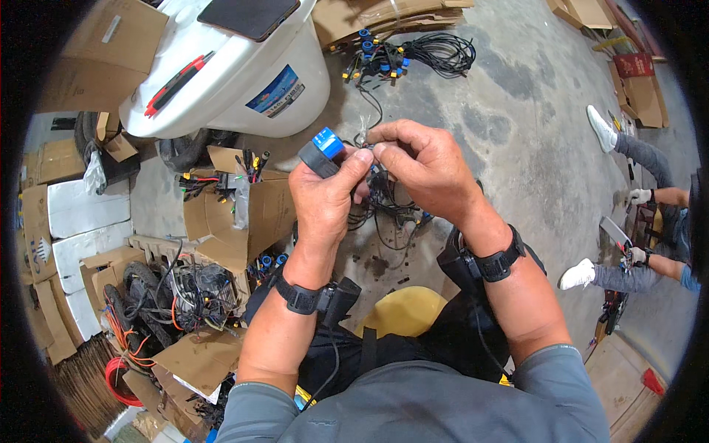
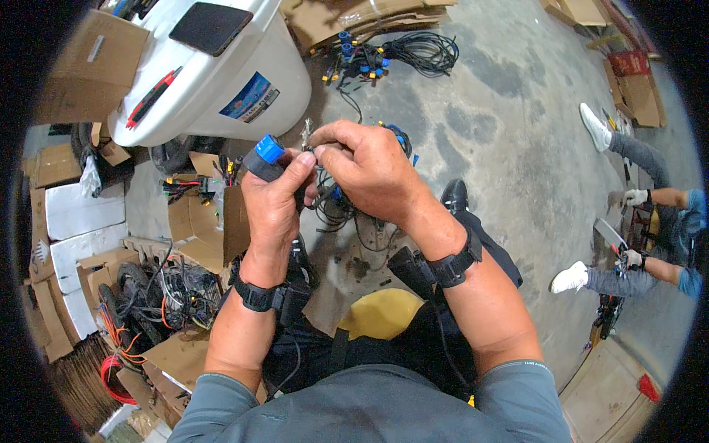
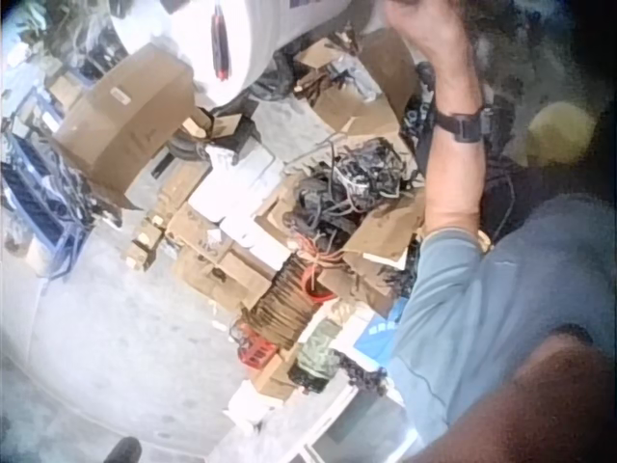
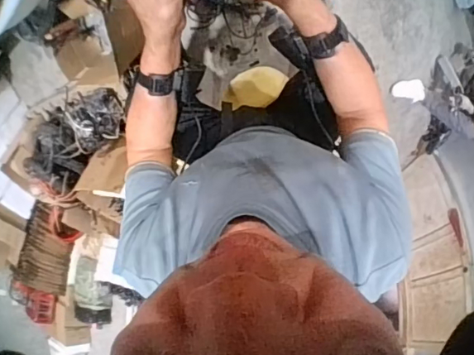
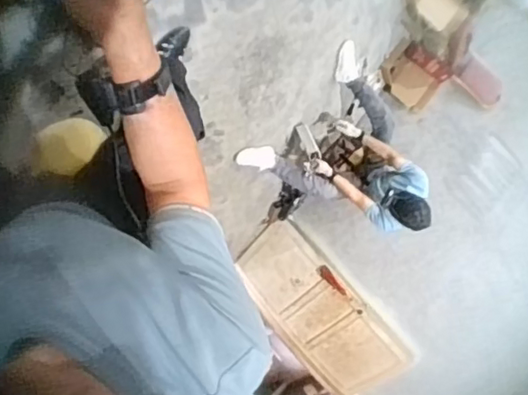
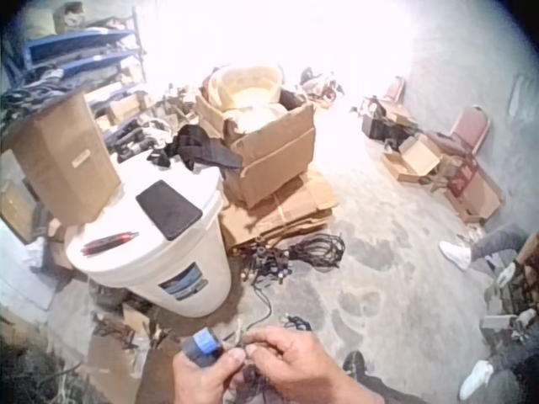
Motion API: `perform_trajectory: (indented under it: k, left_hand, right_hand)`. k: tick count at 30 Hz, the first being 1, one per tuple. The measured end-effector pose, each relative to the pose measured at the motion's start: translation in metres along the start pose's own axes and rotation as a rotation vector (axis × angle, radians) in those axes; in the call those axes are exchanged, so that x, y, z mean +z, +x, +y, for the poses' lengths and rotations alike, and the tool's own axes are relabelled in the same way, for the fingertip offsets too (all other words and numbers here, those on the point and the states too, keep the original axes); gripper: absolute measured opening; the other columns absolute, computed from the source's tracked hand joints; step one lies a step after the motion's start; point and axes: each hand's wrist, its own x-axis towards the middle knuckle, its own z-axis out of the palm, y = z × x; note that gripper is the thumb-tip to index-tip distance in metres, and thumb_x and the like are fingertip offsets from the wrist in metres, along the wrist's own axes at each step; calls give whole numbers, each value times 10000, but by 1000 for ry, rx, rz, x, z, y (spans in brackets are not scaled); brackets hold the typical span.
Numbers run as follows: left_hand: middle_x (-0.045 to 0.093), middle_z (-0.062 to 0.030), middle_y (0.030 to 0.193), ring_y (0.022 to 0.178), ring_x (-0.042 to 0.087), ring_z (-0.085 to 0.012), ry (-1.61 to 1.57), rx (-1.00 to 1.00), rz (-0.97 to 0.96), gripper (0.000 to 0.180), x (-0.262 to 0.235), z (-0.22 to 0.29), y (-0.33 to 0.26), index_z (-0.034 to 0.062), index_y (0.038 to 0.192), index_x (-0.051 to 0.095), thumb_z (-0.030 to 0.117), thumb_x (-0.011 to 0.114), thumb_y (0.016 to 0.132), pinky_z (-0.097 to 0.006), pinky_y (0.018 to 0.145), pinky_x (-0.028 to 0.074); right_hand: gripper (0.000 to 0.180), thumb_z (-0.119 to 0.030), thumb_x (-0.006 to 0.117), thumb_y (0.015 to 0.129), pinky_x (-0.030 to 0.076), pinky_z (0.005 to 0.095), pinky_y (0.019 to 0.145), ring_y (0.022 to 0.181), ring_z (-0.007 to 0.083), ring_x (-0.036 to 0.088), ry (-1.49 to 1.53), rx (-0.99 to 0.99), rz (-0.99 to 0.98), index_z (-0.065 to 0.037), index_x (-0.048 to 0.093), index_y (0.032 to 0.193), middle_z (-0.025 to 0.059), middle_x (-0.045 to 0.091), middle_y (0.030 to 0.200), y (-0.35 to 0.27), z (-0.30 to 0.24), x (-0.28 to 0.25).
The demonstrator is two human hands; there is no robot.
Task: The recorder is assembling or repairing electrical wiring by connecting various components and wires.
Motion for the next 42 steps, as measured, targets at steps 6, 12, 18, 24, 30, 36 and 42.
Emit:
perform_trajectory:
  k: [6, 12, 18, 24, 30, 36, 42]
  left_hand:
    - [618, -60, 688, 501, 557, -128, 8, -16, 28, 167, 2, -1, 0, 15, 891, 606, 127, 715, 831, -237, 429, 404]
    - [625, -67, 658, 480, 549, -123, -28, -1, 58, 96, 3, 2, -2, 20, 822, 616, 94, 676, 824, -237, 423, 399]
    - [637, -63, 653, 497, 547, -103, -27, -3, 43, 76, -1, 0, -2, 15, 774, 640, 77, 666, 810, -224, 444, 396]
    - [621, -68, 643, 489, 550, -125, 3, 25, -10, 71, 1, -2, -3, 15, 768, 617, 64, 656, 801, -239, 425, 393]
    - [611, -71, 652, 486, 559, -147, 34, 27, -17, 61, -2, -4, -2, 9, 792, 600, 52, 639, 811, -252, 410, 394]
    - [625, -72, 688, 507, 561, -129, 28, 34, 22, 76, 4, 2, -1, -8, 872, 620, 47, 644, 825, -245, 432, 410]
    - [639, -66, 731, 537, 584, -128, 82, 82, -18, 110, 0, 2, -2, -17, 919, 624, 41, 656, 831, -245, 467, 448]
  right_hand:
    - [211, -129, 555, 849, 512, 316, 625, 660, 169, 648, -34, -26, -19, 33, 665, 928, 172, 660, 721, 0, -1, -2]
    - [189, -79, 531, 856, 526, 289, 628, 677, 146, 670, 62, -1, -74, 70, 642, 892, 156, 684, 726, -1, -10, -3]
    - [196, -90, 547, 886, 537, 287, 625, 684, 161, 678, 272, 74, -138, 93, 617, 885, 136, 682, 730, -3, -10, -3]
    - [197, -117, 583, 884, 516, 276, 590, 653, 140, 653, 369, 139, -167, 78, 615, 880, 91, 663, 710, -1, -9, -6]
    - [151, -134, 614, 866, 431, 230, 535, 610, 56, 527, 270, 149, -126, 15, 628, 889, 17, 625, 695, 1, 5, -4]
    - [118, -95, 614, 862, 453, 221, 560, 638, 64, 565, 366, 160, -117, 20, 617, 886, 23, 638, 724, 2, 4, -4]
    - [111, -47, 596, 862, 522, 249, 615, 696, 119, 646, 536, 140, -166, 59, 588, 893, 74, 651, 745, 2, 3, 0]
